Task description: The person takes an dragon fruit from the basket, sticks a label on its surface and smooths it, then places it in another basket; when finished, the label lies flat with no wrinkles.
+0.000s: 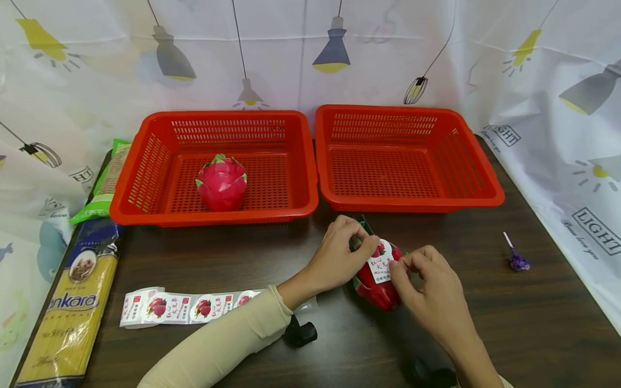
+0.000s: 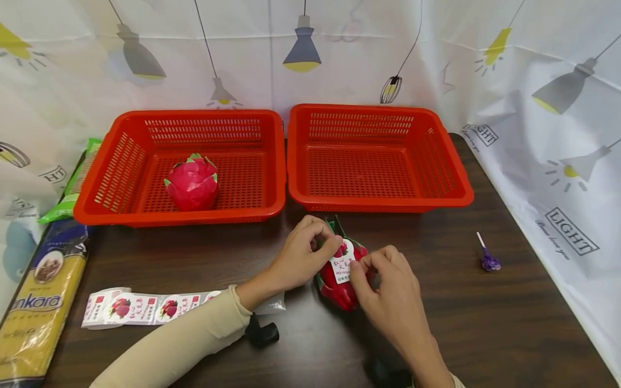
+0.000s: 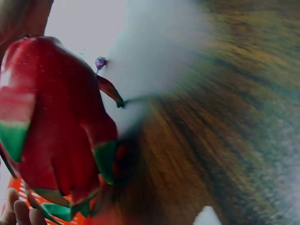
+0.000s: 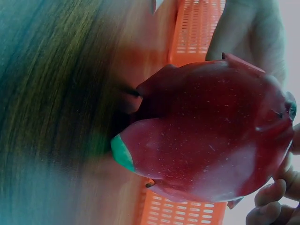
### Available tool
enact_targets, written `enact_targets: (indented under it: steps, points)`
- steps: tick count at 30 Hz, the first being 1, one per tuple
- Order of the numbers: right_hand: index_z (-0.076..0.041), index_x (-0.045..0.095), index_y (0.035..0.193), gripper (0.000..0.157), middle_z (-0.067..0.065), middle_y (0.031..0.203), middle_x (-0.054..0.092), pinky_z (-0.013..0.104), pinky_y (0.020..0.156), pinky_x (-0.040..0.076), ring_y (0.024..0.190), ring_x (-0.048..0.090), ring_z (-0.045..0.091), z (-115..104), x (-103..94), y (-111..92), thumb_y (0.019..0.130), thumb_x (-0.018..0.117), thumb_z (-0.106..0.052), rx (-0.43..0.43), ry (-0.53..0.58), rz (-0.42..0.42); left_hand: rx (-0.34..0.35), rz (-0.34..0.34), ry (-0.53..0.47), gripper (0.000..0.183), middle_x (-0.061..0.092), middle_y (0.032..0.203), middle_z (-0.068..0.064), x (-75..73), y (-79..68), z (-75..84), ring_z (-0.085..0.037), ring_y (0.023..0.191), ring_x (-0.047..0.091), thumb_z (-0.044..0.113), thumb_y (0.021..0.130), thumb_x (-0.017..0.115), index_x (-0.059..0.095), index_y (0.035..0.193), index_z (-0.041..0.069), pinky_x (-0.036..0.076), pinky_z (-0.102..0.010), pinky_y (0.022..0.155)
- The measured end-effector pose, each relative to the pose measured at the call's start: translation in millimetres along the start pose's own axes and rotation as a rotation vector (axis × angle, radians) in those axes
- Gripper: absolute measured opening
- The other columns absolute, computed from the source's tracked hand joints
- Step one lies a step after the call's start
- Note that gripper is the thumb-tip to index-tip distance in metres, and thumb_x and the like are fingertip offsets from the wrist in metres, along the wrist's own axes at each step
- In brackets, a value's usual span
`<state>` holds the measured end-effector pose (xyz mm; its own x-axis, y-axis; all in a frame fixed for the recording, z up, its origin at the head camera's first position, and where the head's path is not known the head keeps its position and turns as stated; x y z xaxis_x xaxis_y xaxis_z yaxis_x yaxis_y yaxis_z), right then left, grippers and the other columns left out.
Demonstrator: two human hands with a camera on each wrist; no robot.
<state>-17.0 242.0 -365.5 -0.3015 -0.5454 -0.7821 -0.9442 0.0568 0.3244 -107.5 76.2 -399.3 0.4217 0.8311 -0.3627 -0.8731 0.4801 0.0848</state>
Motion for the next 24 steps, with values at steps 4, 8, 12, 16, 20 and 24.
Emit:
enact_targets:
  steps: [4, 8, 12, 16, 20, 24]
  points:
    - [-0.020, 0.061, 0.075, 0.021, -0.003, 0.082, 0.052, 0.021, 0.061, 0.038, 0.072, 0.042, 0.004, 1.5, 1.7, 1.9, 0.092, 0.071, -0.013, 0.020, 0.000, -0.017, -0.006, 0.009, 0.006, 0.025, 0.057, 0.118, -0.004, 2.0, 0.4, -3.7, -0.019, 0.116, 0.049, 0.036, 0.101, 0.056, 0.066, 0.091, 0.015, 0.042, -0.033, 0.093]
    - [-0.021, 0.061, 0.075, 0.021, -0.003, 0.083, 0.053, 0.021, 0.063, 0.040, 0.074, 0.045, 0.006, 2.8, 2.8, 2.4, 0.091, 0.071, -0.013, 0.028, 0.003, -0.029, -0.002, 0.015, 0.004, 0.026, 0.056, 0.118, -0.004, 4.0, -0.2, -5.8, -0.018, 0.113, 0.048, 0.037, 0.101, 0.056, 0.066, 0.092, 0.015, 0.043, -0.031, 0.087]
    - [-0.021, 0.060, 0.075, 0.021, -0.004, 0.083, 0.053, 0.022, 0.064, 0.041, 0.074, 0.048, 0.010, 3.3, 3.2, 2.9, 0.091, 0.071, -0.013, 0.027, 0.000, -0.038, 0.017, 0.026, 0.006, 0.025, 0.056, 0.118, -0.006, 5.9, -0.7, -6.4, -0.018, 0.111, 0.048, 0.036, 0.101, 0.056, 0.066, 0.096, 0.013, 0.042, -0.030, 0.086]
    - [-0.020, 0.059, 0.075, 0.021, -0.004, 0.084, 0.054, 0.022, 0.062, 0.043, 0.073, 0.050, 0.011, 3.1, 3.5, 3.1, 0.091, 0.070, -0.013, 0.033, -0.006, -0.038, 0.036, 0.040, 0.023, 0.023, 0.057, 0.118, -0.007, 7.2, -0.7, -6.3, -0.019, 0.110, 0.048, 0.033, 0.101, 0.058, 0.067, 0.101, 0.013, 0.041, -0.029, 0.088]
    - [-0.020, 0.059, 0.074, 0.021, -0.003, 0.084, 0.054, 0.022, 0.061, 0.043, 0.072, 0.050, 0.009, 2.9, 4.0, 2.2, 0.091, 0.071, -0.014, 0.039, -0.012, -0.029, 0.038, 0.043, 0.036, 0.021, 0.058, 0.118, -0.008, 9.0, -0.7, -7.8, -0.019, 0.109, 0.048, 0.032, 0.100, 0.060, 0.065, 0.107, 0.012, 0.040, -0.029, 0.090]
    - [-0.021, 0.058, 0.073, 0.024, -0.003, 0.084, 0.053, 0.022, 0.060, 0.041, 0.072, 0.048, 0.008, 3.2, 4.9, 1.1, 0.089, 0.074, -0.015, 0.042, -0.012, -0.025, 0.028, 0.040, 0.036, 0.022, 0.058, 0.121, -0.008, 8.8, -1.6, -8.8, -0.020, 0.110, 0.048, 0.032, 0.100, 0.060, 0.064, 0.110, 0.013, 0.040, -0.031, 0.091]
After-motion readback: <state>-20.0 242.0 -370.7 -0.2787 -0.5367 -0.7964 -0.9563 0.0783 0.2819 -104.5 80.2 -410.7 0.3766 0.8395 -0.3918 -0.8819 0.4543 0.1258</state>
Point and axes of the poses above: each hand's wrist, its own y-axis towards the middle knuckle, its own x-axis out of the palm, z = x × y, the point moved 1 cm from there along y, towards the middle knuckle
